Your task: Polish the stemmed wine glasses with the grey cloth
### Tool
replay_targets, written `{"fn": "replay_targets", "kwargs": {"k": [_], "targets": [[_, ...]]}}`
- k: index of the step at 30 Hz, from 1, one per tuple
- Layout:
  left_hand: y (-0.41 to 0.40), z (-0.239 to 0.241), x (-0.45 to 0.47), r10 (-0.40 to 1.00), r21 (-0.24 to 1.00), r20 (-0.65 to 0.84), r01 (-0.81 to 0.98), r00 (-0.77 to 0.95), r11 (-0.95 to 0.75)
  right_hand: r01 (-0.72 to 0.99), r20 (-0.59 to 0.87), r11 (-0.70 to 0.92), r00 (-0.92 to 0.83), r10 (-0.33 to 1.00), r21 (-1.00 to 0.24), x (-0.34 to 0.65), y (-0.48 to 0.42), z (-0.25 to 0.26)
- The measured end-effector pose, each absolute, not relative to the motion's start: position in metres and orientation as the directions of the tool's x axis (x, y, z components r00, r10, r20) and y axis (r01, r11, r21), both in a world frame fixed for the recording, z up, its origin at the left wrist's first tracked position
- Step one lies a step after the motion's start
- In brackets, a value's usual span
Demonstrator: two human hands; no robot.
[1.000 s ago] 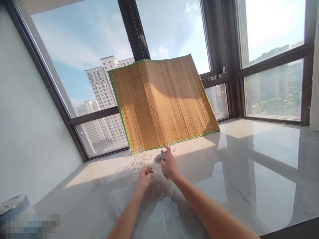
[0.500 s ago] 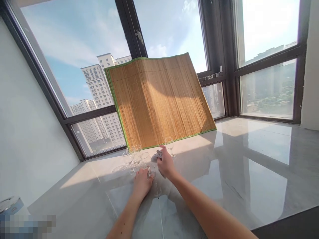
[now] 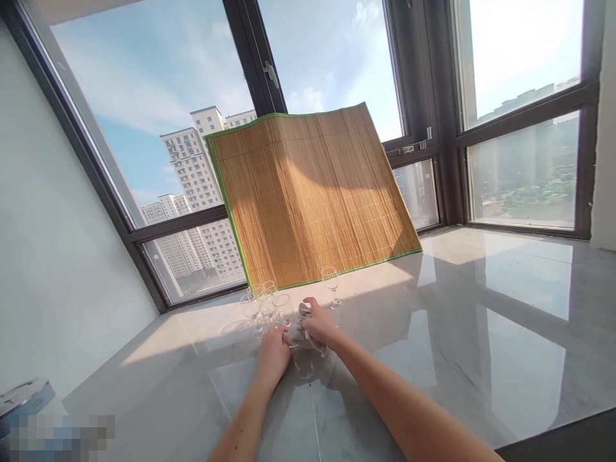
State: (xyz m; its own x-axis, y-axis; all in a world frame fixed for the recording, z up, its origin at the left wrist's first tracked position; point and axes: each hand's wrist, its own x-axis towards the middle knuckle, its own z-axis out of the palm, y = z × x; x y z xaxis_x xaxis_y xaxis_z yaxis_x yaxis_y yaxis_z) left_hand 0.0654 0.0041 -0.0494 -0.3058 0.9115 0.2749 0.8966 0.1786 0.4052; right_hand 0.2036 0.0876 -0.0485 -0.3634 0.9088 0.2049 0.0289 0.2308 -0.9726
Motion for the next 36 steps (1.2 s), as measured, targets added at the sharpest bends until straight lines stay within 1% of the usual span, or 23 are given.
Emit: {"fn": "replay_targets", "kwargs": {"k": [3, 6, 9, 12, 13, 15, 18, 20, 23, 26, 28, 30, 36], "targets": [[0.003, -0.049, 0.068, 0.929, 0.432, 0.269, 0.894, -0.253, 0.119, -0.095, 0.121, 0.087, -0.446, 0.887, -0.992, 0.204, 0.075, -0.041], [0.002, -0.049, 0.071, 0.932, 0.512, 0.26, 0.855, -0.251, 0.088, -0.173, 0.055, -0.034, -0.484, 0.873, -0.984, 0.204, 0.067, -0.037], [0.002, -0.047, 0.073, 0.937, 0.585, 0.262, 0.81, -0.233, 0.039, -0.257, 0.046, -0.1, -0.507, 0.86, -0.961, 0.205, 0.065, -0.036], [0.003, -0.045, 0.073, 0.935, 0.63, 0.273, 0.776, -0.227, 0.004, -0.267, 0.029, -0.125, -0.509, 0.86, -0.956, 0.205, 0.066, -0.036], [0.004, -0.044, 0.072, 0.927, 0.645, 0.284, 0.764, -0.244, 0.004, -0.263, 0.03, -0.119, -0.5, 0.866, -0.958, 0.204, 0.066, -0.036], [0.006, -0.043, 0.069, 0.885, 0.684, 0.324, 0.729, -0.334, 0.025, -0.258, 0.041, -0.094, -0.473, 0.88, -0.962, 0.203, 0.066, -0.036], [0.01, -0.042, 0.063, 0.759, 0.768, 0.381, 0.637, -0.529, 0.058, -0.25, 0.051, -0.064, -0.428, 0.902, -0.966, 0.201, 0.066, -0.038], [0.012, -0.041, 0.058, 0.679, 0.826, 0.378, 0.561, -0.629, 0.061, -0.26, 0.054, -0.058, -0.404, 0.913, -0.964, 0.2, 0.067, -0.04], [0.015, -0.042, 0.052, 0.58, 0.895, 0.327, 0.441, -0.746, 0.063, -0.27, 0.045, -0.05, -0.333, 0.942, -0.962, 0.198, 0.068, -0.043], [0.019, -0.045, 0.046, 0.51, 0.945, 0.26, 0.324, -0.82, 0.039, -0.226, 0.052, 0.016, -0.153, 0.987, -0.974, 0.198, 0.069, -0.044], [0.022, -0.048, 0.044, 0.498, 0.966, 0.225, 0.26, -0.837, 0.001, -0.175, 0.081, 0.077, -0.016, 0.997, -0.981, 0.199, 0.069, -0.044], [0.025, -0.051, 0.042, 0.501, 0.977, 0.199, 0.21, -0.842, -0.034, -0.143, 0.096, 0.105, 0.069, 0.993, -0.984, 0.199, 0.068, -0.043], [0.031, -0.057, 0.041, 0.496, 0.986, 0.165, 0.158, -0.852, -0.058, -0.184, 0.036, 0.07, 0.184, 0.982, -0.98, 0.201, 0.072, -0.043]]}}
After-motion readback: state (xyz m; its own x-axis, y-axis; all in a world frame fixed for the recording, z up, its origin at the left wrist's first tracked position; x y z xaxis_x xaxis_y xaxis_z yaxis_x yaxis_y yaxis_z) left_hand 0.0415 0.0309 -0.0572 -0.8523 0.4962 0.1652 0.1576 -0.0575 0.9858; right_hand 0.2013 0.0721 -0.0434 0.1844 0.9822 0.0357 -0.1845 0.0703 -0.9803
